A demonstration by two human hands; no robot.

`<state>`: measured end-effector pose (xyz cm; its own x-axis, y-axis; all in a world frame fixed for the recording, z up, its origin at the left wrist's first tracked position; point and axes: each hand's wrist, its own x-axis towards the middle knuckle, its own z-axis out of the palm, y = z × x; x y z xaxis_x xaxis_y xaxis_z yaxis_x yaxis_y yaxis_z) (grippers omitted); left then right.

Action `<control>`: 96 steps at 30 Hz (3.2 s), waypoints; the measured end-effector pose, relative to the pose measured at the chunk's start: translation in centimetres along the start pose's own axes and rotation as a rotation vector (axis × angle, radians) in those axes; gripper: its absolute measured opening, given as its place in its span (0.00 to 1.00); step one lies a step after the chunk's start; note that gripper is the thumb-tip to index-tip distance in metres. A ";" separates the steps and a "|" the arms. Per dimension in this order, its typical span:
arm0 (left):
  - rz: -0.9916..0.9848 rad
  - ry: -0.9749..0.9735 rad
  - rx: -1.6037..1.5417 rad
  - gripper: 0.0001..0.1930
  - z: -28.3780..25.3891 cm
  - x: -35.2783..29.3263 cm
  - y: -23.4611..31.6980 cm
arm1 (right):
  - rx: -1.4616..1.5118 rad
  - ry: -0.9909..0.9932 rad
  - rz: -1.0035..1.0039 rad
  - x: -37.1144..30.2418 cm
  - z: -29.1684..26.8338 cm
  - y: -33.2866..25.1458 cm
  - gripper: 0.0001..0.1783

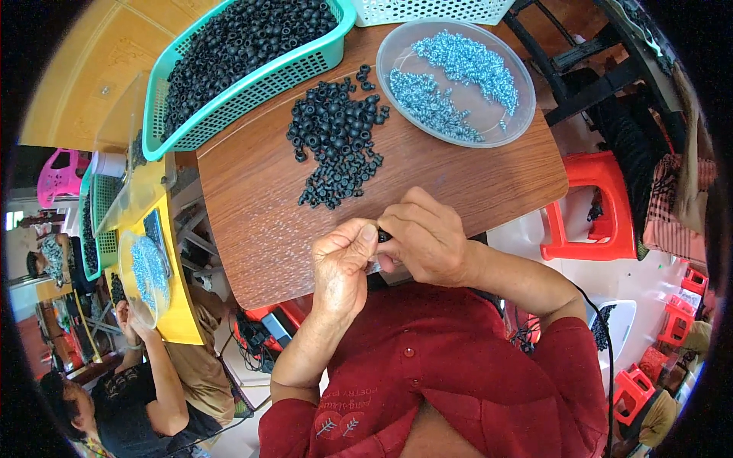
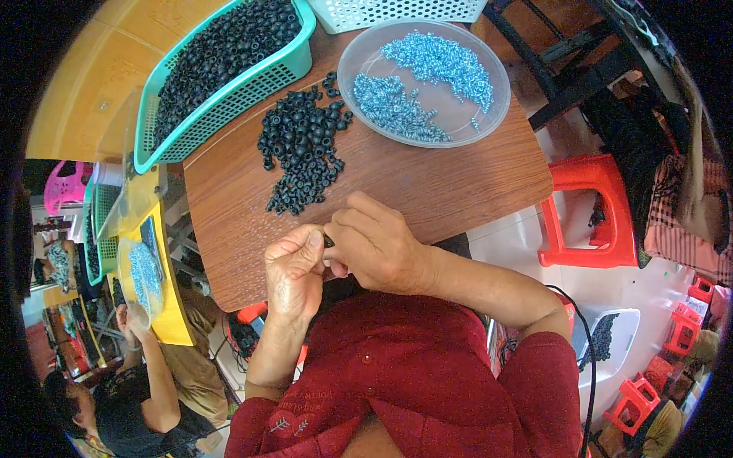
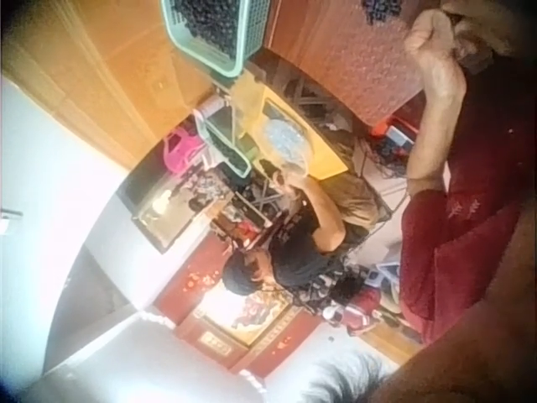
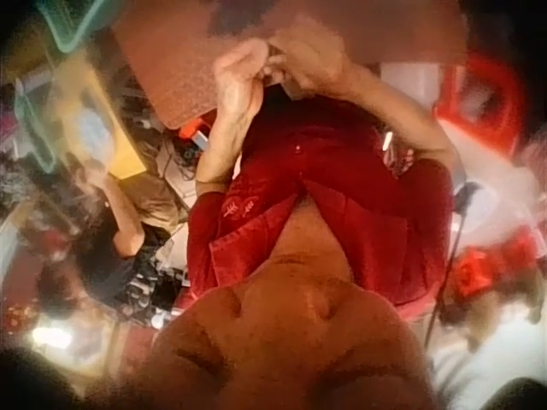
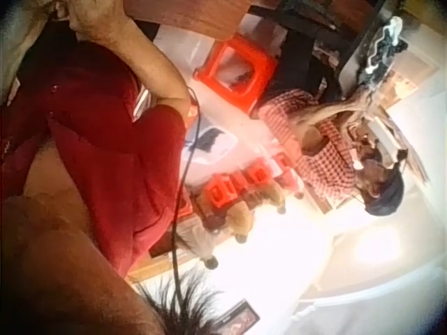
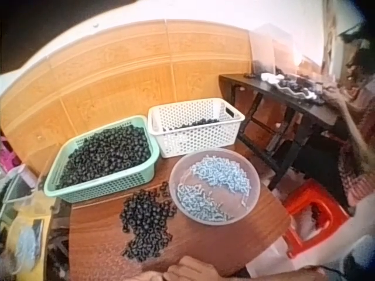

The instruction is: The person assembles small items by picking up black plastic pieces and inserting small blue beads into them by hand.

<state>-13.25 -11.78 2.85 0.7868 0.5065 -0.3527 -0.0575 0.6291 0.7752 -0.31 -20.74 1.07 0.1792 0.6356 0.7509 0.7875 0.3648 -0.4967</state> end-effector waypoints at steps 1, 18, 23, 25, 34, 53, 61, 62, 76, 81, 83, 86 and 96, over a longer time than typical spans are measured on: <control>0.028 0.027 -0.014 0.11 0.1 0.0 0.0 | 0.000 0.001 -0.001 -0.1 0.1 0.1 0.20; 0.404 0.033 0.823 0.10 -1.2 -1.1 0.6 | 0.146 -0.068 0.262 1.2 -0.9 -0.9 0.15; 0.510 -0.004 1.015 0.07 -1.2 -1.0 0.9 | 0.147 -0.063 0.217 1.2 -0.8 -0.4 0.12; 0.189 -0.006 0.587 0.07 -0.9 -1.1 1.2 | 0.117 -0.063 0.164 1.2 -0.8 -0.5 0.12; 0.090 -0.013 0.252 0.09 -1.0 -0.6 1.1 | -0.018 -0.011 0.042 1.0 -0.1 -1.1 0.19; 0.129 0.031 0.437 0.16 1.0 -2.7 0.0 | -0.190 0.041 -0.097 3.4 -5.2 0.9 0.16; 0.683 -0.176 1.394 0.17 -7.2 -8.1 -3.6 | -0.646 0.178 0.309 16.4 -13.9 16.4 0.18; 0.628 -0.191 1.390 0.18 -8.4 -8.2 -4.5 | -0.824 0.217 0.215 17.4 -15.8 19.8 0.16; 0.404 0.161 1.385 0.05 -18.4 -8.1 -14.4 | -0.462 -0.061 -0.108 2.4 -13.6 2.7 0.14; -0.458 0.066 1.020 0.07 -16.4 -12.7 -10.2 | -0.283 -0.586 0.015 -7.7 -11.6 -3.4 0.17; -0.384 0.126 1.116 0.14 -14.2 -13.3 -8.9 | -0.366 -0.643 0.059 -11.6 -10.5 -3.0 0.16; 0.152 0.018 1.502 0.21 -12.8 -13.0 -9.6 | -0.538 -0.716 0.111 -16.2 -9.4 -2.3 0.13; 0.145 0.080 1.378 0.20 -11.7 -13.9 -10.0 | -0.614 -0.615 -0.161 -18.4 -9.9 -2.8 0.07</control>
<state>-30.84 -18.17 -6.13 0.7863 0.5780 -0.2183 0.5485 -0.4904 0.6772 -0.04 -40.21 -7.09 -0.1711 0.9258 0.3370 0.9852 0.1640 0.0496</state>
